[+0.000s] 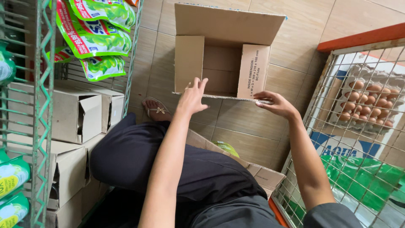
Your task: The person arranges packets of Sunlight dishwashing liquid on a lower shelf, then wipes a cardboard box with a cloth. The person then moves to a wire rack and wipes and rearranges various snack packets, including chips and cookies, using the cloth.
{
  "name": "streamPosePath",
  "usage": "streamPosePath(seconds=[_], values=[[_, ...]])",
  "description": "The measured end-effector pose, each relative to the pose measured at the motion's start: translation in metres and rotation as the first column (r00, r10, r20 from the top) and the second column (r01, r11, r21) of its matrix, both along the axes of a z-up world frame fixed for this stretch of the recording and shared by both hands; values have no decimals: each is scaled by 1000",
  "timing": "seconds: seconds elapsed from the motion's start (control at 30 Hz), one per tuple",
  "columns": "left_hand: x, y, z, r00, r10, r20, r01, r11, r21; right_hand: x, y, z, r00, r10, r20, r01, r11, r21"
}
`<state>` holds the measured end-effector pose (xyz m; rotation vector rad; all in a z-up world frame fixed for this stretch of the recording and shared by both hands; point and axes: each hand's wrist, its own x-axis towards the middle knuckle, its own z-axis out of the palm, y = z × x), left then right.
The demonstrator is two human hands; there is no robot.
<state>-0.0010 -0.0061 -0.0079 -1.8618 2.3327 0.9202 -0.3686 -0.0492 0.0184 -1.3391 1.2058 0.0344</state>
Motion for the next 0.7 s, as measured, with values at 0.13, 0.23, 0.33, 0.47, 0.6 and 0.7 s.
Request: streamPosePath(seconds=[0.13,0.23,0.33,0.47,0.6,0.7], values=[[-6,-1,-10,992,38,123,-67,970,235,4,11,-3,995,45,88,-51,996,68],[-10,-5,-13,985,-1,173,-64,926,372,4,19,-6,1000,-11,-25,10,1000,-18],[-7,-12,-14,987,16,162,-61,958,279,9,25,-20,937,-266,-228,230,958,-172],[-7,-12,-5,963,84,256,-21,971,-240,25,34,-57,849,-467,-247,261,778,-571],[-7,-3,-13,869,146,473,63,915,-398,38,35,-89,811,-571,-126,312,604,-733],[-3,8,-41,944,123,306,-49,970,-238,47,32,-96,740,-618,-266,297,655,-695]])
